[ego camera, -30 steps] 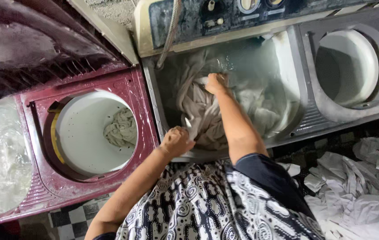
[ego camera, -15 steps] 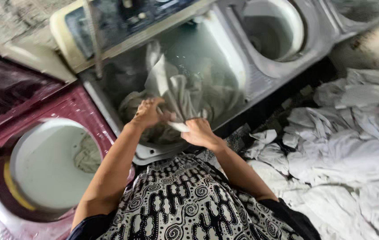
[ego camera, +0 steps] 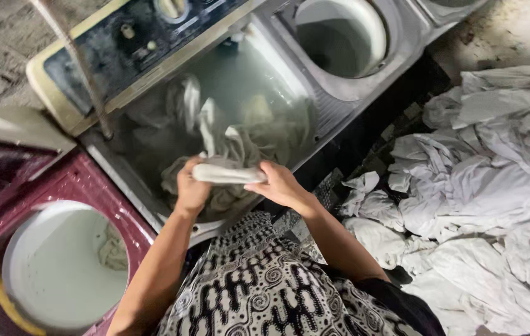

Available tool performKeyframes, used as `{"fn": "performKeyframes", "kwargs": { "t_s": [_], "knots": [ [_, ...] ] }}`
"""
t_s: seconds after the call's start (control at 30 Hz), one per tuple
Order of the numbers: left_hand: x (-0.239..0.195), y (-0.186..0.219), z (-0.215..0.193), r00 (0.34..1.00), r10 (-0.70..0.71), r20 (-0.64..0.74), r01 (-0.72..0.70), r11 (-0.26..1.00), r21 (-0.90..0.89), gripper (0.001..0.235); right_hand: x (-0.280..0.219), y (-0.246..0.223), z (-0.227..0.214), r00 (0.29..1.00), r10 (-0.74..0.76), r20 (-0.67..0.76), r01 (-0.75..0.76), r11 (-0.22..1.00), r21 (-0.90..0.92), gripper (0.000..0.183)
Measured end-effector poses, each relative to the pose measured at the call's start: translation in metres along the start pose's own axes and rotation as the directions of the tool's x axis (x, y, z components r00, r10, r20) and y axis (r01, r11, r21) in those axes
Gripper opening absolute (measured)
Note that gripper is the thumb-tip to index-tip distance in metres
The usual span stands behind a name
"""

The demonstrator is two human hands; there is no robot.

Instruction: The person washes white clothes by hand in a twin-tub washing machine, agitating them in soapy water. They then transfer the wet clothes to the spin dryer, remove them, and place them on a pile on the floor. The person repeats this process with additional loads of laundry.

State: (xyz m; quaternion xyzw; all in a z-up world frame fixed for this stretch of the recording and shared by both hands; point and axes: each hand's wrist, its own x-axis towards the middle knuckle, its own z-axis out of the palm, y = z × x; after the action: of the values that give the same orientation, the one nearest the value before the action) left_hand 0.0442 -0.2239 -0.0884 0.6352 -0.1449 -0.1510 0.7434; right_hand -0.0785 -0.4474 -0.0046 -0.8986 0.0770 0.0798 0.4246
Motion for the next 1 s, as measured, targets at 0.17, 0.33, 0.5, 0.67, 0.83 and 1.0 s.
{"fn": "performKeyframes", "kwargs": {
  "t_s": [0.17,0.33,0.5,0.67,0.83,1.0],
  "knots": [
    [-0.024,0.111,0.016,0.995,0.074,0.060,-0.062,0.982,-0.181,0.004,0.028,0.001,-0.040,0.837,-0.522,-0.167,0.533,0.846,0.028,0.053],
    [-0.019,0.127,-0.013,0.989,0.102,0.111,-0.081,0.980,-0.183,0.017,0.103,0.034,-0.040,0.994,-0.095,0.055,0.085,0.982,0.166,0.023],
    [-0.026,0.079,-0.029,0.996,-0.079,-0.034,0.086,0.900,0.427,0.028,0.170,0.056,-0.035,0.978,-0.071,0.195,0.115,0.968,-0.222,0.019],
    [-0.049,0.059,-0.049,0.968,-0.143,-0.207,0.249,0.644,0.723,0.040,0.314,0.062,-0.159,0.670,-0.386,-0.634,0.163,0.910,-0.382,0.008],
    [-0.062,0.058,-0.064,0.967,-0.038,-0.253,0.213,0.667,0.714,0.042,0.433,0.097,-0.263,0.369,-0.266,-0.891,-0.017,0.956,-0.293,0.034],
    [-0.056,0.070,-0.061,0.953,-0.058,-0.298,0.251,0.703,0.665,0.040,0.497,0.133,-0.293,0.426,-0.141,-0.894,-0.222,0.941,-0.254,0.037]
  ]
}}
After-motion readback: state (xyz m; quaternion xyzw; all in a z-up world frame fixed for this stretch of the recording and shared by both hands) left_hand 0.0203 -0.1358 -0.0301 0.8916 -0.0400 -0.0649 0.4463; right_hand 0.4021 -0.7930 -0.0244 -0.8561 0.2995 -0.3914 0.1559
